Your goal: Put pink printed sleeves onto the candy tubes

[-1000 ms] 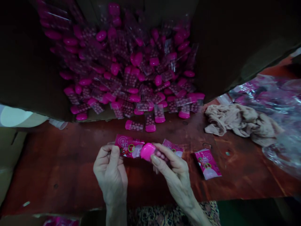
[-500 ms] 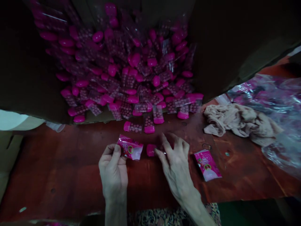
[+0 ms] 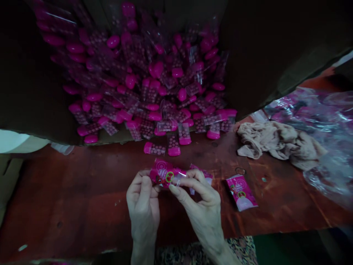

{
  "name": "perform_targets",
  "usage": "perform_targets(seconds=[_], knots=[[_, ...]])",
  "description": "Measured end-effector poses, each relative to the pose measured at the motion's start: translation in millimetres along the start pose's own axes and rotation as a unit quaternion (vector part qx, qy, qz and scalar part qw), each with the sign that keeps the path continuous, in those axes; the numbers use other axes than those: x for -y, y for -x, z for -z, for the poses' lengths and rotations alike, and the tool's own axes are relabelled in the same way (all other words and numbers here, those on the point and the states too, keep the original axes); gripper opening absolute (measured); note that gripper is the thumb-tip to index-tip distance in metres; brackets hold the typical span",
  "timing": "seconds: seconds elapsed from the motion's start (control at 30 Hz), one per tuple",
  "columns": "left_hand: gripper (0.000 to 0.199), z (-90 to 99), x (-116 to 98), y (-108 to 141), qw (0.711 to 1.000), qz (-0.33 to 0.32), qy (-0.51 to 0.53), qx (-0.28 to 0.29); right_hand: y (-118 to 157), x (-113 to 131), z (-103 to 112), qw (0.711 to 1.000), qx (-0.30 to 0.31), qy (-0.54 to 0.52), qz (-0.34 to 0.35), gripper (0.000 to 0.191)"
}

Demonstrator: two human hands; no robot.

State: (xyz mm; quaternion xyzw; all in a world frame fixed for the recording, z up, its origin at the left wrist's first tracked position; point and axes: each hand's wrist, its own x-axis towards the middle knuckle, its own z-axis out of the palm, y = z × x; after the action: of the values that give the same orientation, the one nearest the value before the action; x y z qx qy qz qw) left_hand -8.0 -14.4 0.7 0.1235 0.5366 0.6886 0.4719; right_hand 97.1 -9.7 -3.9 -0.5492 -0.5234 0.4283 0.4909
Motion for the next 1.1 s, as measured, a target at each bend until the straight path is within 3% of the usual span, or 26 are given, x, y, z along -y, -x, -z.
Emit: perform_targets(seconds=[0.1, 0.3, 0.47, 0.6, 0.67, 0.73, 0.8, 0.87, 0.97, 1.03, 1.1], knots=[[0.021, 2.5, 0, -4, 0.999, 0.028, -0.011, 0.028, 0, 0, 2, 1.000, 0.015, 0.003, 0.008, 0.004], [0.020, -0.6, 1, -9, 0.998, 0.059, 0.025, -0.029, 0, 0, 2, 0.991, -0.011, 0.078, 0.104, 0.011], [0.016, 0.8, 4, -10, 0.993, 0.106, 0.035, 0.044, -4, 0, 6, 0.983, -0.002, 0.098, 0.157, 0.014], [0.020, 7.8, 6, -17, 0.994, 0.083, 0.070, -0.022, -11, -8, 19, 0.983, -0.011, 0.094, 0.155, 0.022], [0.022, 11.5, 6, -21, 0.995, 0.045, 0.075, -0.053, -16, -16, 25, 0.973, -0.027, 0.170, 0.154, 0.015], [0.022, 14.3, 6, -23, 0.995, 0.026, 0.069, -0.068, -19, -26, 26, 0.949, 0.001, 0.277, 0.153, 0.016], [0.022, 15.7, 6, -25, 0.994, 0.023, 0.066, -0.081, -21, -32, 23, 0.926, 0.044, 0.347, 0.143, 0.021], [0.022, 16.3, 7, -25, 0.994, 0.026, 0.066, -0.088, -20, -35, 20, 0.921, 0.066, 0.360, 0.132, 0.015], [0.022, 16.0, 7, -25, 0.994, 0.016, 0.059, -0.094, -16, -31, 18, 0.954, 0.058, 0.284, 0.079, 0.009], [0.020, 15.0, 7, -23, 0.994, -0.007, 0.045, -0.096, -13, -25, 20, 0.981, 0.032, 0.192, -0.008, 0.012], [0.018, 12.9, 8, -20, 0.995, -0.028, 0.030, -0.095, -9, -18, 20, 0.990, 0.005, 0.104, -0.096, 0.018]])
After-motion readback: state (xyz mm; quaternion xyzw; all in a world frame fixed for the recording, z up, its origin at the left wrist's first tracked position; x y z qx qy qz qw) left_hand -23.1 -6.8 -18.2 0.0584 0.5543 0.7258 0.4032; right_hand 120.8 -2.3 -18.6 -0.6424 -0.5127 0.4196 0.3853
